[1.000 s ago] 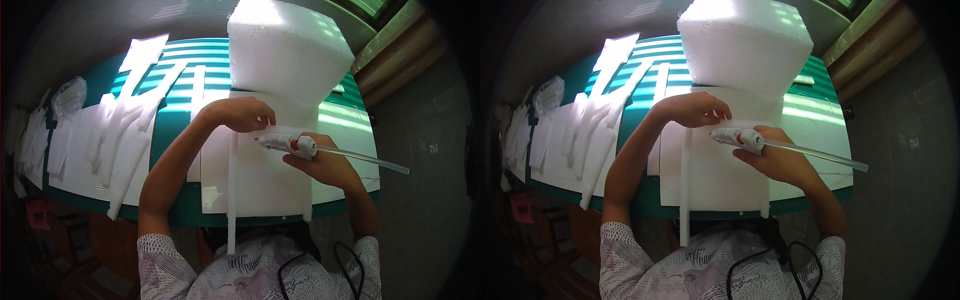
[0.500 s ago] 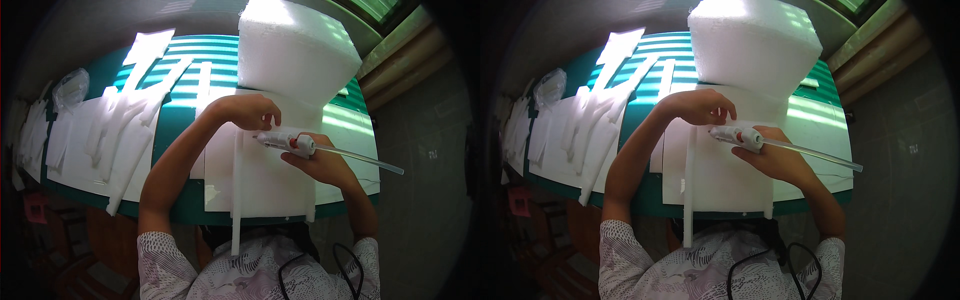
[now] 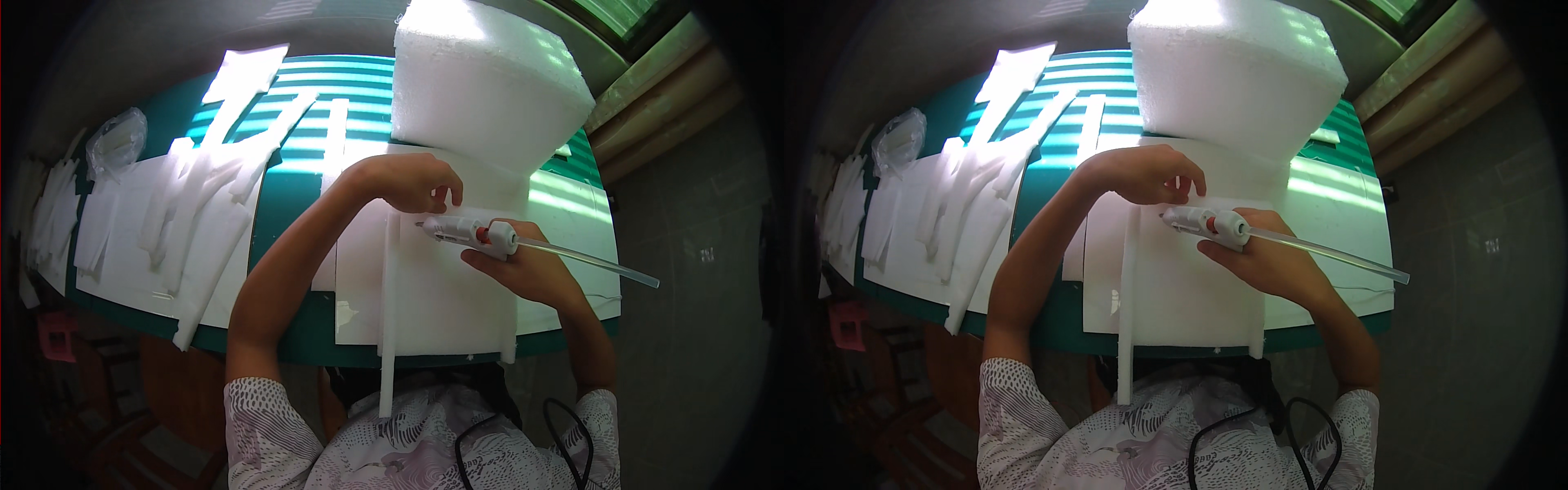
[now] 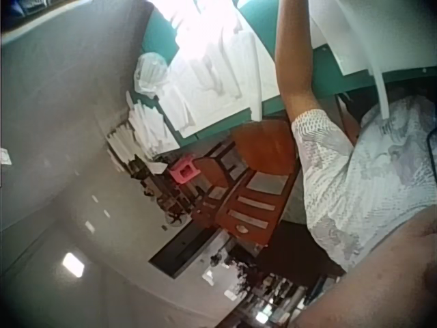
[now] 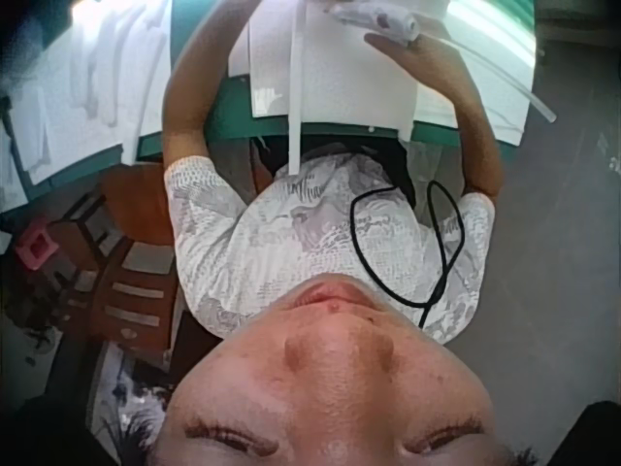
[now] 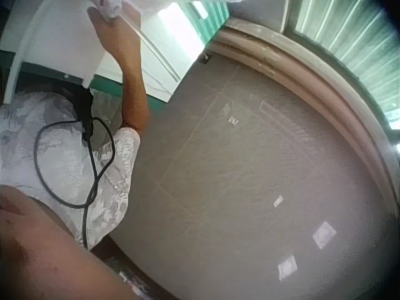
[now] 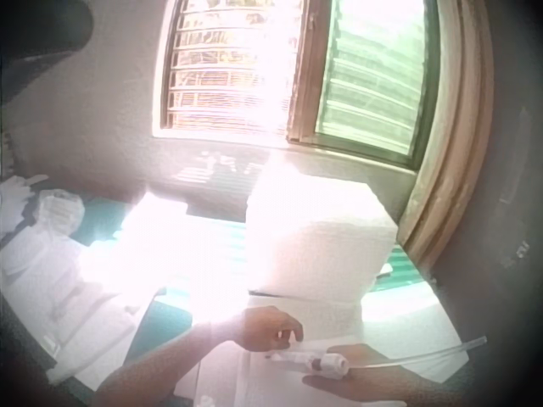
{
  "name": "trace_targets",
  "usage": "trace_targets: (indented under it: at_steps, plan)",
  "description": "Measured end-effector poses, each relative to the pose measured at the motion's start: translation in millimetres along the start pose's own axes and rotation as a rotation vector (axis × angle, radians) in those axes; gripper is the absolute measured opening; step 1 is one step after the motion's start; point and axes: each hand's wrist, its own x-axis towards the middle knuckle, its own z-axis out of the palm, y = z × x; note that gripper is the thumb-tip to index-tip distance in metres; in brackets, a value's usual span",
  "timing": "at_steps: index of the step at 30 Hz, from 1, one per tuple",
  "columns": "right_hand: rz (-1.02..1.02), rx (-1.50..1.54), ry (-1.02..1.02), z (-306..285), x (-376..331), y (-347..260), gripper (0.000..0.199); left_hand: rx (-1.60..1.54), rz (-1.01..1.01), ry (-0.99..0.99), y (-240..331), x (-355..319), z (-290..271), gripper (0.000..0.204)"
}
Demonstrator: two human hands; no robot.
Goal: Using a hot glue gun to assemble various pieces of white foam into a larger structure.
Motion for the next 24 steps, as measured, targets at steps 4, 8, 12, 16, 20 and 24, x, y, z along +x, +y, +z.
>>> trace_targets:
  at_steps: [4,8,12,16,20,24]
  plan:
    - [-0.006,-0.008,0.0,-0.6,-0.6,-0.2,0.029,-0.008,-0.002,-0.006,0.0,0.1,-0.2,0.025]
    - [-0.01,0.01,0.009,2.0,-0.3,3.4,0.03,0.006,0.015,0.013,0.8,-1.4,1.0,0.024]
    - [-0.046,-0.027,0.023,2.5,-0.3,5.0,0.031,0.006,0.028,0.026,-0.7,-1.0,2.1,0.022]
    - [-0.02,-0.022,0.017,1.0,-2.3,1.7,0.03,-0.02,0.009,0.002,-1.3,0.1,1.1,0.025]
    - [0.015,-0.033,0.018,-1.9,-5.2,-1.6,0.028,0.009,-0.006,0.006,1.3,-1.6,0.6,0.025]
    - [-0.008,0.027,0.066,-2.7,-8.8,-0.2,0.028,0.01,-0.004,0.006,2.5,-1.7,0.1,0.025]
